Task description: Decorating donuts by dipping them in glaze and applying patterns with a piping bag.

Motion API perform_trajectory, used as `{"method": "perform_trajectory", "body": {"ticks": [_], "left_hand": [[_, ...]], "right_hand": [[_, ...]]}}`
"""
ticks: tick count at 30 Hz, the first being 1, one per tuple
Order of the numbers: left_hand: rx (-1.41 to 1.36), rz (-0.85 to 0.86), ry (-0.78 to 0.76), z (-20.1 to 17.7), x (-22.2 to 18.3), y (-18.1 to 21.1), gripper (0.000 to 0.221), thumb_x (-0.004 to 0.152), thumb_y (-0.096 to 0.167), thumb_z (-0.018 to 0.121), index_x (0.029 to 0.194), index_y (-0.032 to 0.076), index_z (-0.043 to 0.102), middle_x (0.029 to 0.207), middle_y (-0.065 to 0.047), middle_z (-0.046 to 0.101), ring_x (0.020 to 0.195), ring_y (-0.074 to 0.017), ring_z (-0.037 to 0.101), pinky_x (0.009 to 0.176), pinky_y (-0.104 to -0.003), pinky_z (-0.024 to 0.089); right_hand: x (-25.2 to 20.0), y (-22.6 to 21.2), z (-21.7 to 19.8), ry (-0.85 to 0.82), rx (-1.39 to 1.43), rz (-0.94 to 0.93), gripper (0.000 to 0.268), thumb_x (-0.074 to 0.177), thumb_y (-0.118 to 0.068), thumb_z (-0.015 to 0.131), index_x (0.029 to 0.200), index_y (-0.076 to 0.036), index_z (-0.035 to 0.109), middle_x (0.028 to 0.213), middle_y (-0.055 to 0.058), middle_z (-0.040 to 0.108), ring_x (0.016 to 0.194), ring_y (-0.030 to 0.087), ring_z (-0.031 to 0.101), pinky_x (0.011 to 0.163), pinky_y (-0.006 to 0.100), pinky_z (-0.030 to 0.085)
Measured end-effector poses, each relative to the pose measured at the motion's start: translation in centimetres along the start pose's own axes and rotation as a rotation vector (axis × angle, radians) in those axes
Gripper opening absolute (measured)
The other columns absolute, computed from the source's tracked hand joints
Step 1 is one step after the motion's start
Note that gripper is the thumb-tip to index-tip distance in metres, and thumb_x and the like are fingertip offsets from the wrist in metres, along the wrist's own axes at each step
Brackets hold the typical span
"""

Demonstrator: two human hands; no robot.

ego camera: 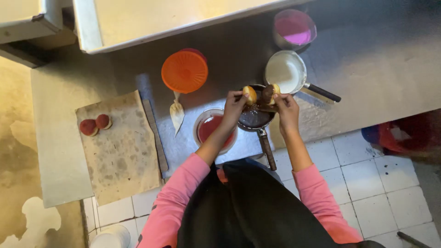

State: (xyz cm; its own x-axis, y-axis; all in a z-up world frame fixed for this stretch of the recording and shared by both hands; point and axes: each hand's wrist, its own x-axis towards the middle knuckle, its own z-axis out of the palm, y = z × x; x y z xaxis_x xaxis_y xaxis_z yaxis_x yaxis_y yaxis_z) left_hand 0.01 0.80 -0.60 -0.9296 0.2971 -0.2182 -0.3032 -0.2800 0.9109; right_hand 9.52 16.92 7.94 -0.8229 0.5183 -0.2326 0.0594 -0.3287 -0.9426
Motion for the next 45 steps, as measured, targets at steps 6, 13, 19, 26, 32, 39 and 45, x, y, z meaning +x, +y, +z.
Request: {"method": "perform_trajectory", "body": {"ticks": [6,13,19,26,32,39,45], "left_hand": [[-0.019,-0.006,-0.025,1.7,0.0,-1.9,0.03,0.097,0.022,0.073,0.114,0.002,0.058,0.107,-0.011,0.069,0.093,-0.0147,0.068,0.08,-0.028,0.058],[0.0,0.115,-0.128,1.1,-0.7,-2.1,0.023,0.102,0.02,0.067,0.114,0.001,0.066,0.119,-0.006,0.07,0.103,-0.0113,0.066,0.092,-0.025,0.053],[-0.287,-0.129,-0.112,0.2,-0.7,-0.7,0.02,0.104,0.019,0.065,0.117,0.004,0.062,0.116,-0.007,0.066,0.104,-0.0153,0.065,0.092,-0.034,0.054],[-0.56,-0.271,-0.138,-0.9,-0.3,0.8,0.021,0.106,0.022,0.057,0.118,0.006,0.055,0.119,-0.012,0.068,0.112,-0.0266,0.067,0.101,-0.043,0.056],[-0.581,-0.318,-0.243,-1.4,-0.2,1.2,0.024,0.108,0.018,0.052,0.127,0.004,0.055,0.126,-0.013,0.066,0.117,-0.0255,0.066,0.104,-0.043,0.055],[-0.61,-0.316,-0.314,-4.8,-3.4,5.3,0.026,0.108,0.016,0.051,0.128,0.001,0.057,0.129,-0.013,0.067,0.121,-0.0253,0.066,0.111,-0.041,0.052],[0.039,-0.11,-0.269,-9.4,-9.5,12.4,0.018,0.107,0.013,0.057,0.118,0.0,0.065,0.118,-0.013,0.07,0.113,-0.0261,0.068,0.101,-0.04,0.053]], "right_hand": [[-1.6,-0.7,2.6,0.044,-0.166,-0.343,0.017,0.098,-0.009,0.073,0.11,0.0,0.065,0.107,0.005,0.07,0.098,0.01,0.063,0.087,0.025,0.052],[-1.8,1.3,3.2,0.055,-0.41,-0.35,0.021,0.098,-0.012,0.075,0.111,0.004,0.071,0.117,0.009,0.075,0.089,0.008,0.061,0.079,0.025,0.054],[-1.4,1.2,2.0,0.012,-0.188,-0.165,0.02,0.1,-0.013,0.071,0.114,0.001,0.074,0.112,0.008,0.074,0.099,0.01,0.065,0.091,0.027,0.053],[1.3,1.5,-1.7,-0.131,0.489,0.267,0.029,0.102,-0.018,0.062,0.127,-0.005,0.062,0.121,0.012,0.07,0.109,0.026,0.069,0.098,0.041,0.058],[4.2,6.8,-5.9,-0.121,0.783,0.526,0.028,0.104,-0.015,0.062,0.131,-0.005,0.06,0.125,0.012,0.067,0.112,0.025,0.063,0.098,0.04,0.054],[2.6,5.2,-5.0,-0.199,0.939,0.479,0.028,0.107,-0.007,0.055,0.134,0.004,0.057,0.134,0.018,0.066,0.122,0.029,0.064,0.108,0.04,0.054],[2.4,5.2,-5.3,-0.219,0.93,0.454,0.029,0.107,-0.005,0.054,0.135,0.004,0.056,0.134,0.018,0.066,0.122,0.029,0.065,0.109,0.04,0.054]]}}
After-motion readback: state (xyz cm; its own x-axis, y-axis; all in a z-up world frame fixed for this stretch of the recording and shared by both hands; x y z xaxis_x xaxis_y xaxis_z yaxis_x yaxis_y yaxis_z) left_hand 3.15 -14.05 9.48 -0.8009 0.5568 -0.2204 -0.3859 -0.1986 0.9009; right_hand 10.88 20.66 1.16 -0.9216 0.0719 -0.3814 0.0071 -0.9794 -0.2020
